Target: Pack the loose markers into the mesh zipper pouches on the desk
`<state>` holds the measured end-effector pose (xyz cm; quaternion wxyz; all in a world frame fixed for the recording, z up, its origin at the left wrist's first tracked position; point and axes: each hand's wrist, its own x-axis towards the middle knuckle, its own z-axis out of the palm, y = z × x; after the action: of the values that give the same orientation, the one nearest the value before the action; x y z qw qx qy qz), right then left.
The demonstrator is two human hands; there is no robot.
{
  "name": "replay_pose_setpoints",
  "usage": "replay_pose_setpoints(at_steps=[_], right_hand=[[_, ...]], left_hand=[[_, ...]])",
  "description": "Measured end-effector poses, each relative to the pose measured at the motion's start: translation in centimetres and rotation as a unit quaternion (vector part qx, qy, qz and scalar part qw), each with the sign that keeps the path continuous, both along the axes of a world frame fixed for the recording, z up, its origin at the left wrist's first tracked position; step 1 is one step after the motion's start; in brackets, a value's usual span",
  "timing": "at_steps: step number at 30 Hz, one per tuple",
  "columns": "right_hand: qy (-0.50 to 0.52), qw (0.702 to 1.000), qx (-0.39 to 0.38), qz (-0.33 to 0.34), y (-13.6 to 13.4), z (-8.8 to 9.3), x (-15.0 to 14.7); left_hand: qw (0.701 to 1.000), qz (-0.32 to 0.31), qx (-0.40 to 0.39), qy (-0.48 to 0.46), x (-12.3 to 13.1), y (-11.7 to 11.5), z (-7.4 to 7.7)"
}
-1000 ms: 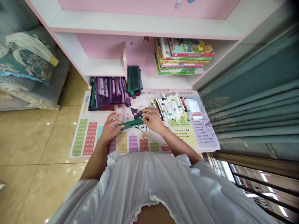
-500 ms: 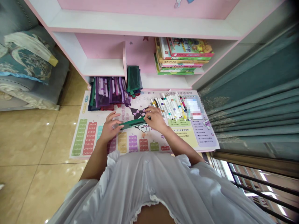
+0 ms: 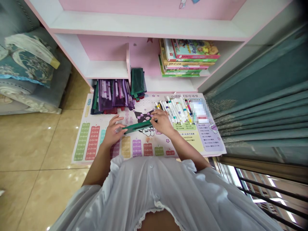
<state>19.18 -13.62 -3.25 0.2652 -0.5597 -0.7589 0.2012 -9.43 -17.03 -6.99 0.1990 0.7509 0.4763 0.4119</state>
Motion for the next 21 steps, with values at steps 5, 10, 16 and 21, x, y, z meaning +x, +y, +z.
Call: replay_pose_setpoints(at_steps=[5,10,16,21], right_hand=[[0.002,1.000,-0.008,-0.001,0.1,0.0,0.4],[0.009,1.000,-0.016,-0.002,0.1,0.1,0.5],[0.014,1.000,-0.017,-0.010,0.1,0.2,0.8],[0.014,0.999,-0.022,-0.020,0.1,0.2,1.4]], left_hand=[[1.000,0.003,-0.006,0.005,-0.1,0.0,0.0],[1.000,0.000,0.000,-0.004,-0.1,0.0,-0.2],[1.000,-0.002,-0.001,-0.003,-0.1,0.0,-0.1],[1.000,0.003,-0.010,0.001,0.0,0.0,0.1]])
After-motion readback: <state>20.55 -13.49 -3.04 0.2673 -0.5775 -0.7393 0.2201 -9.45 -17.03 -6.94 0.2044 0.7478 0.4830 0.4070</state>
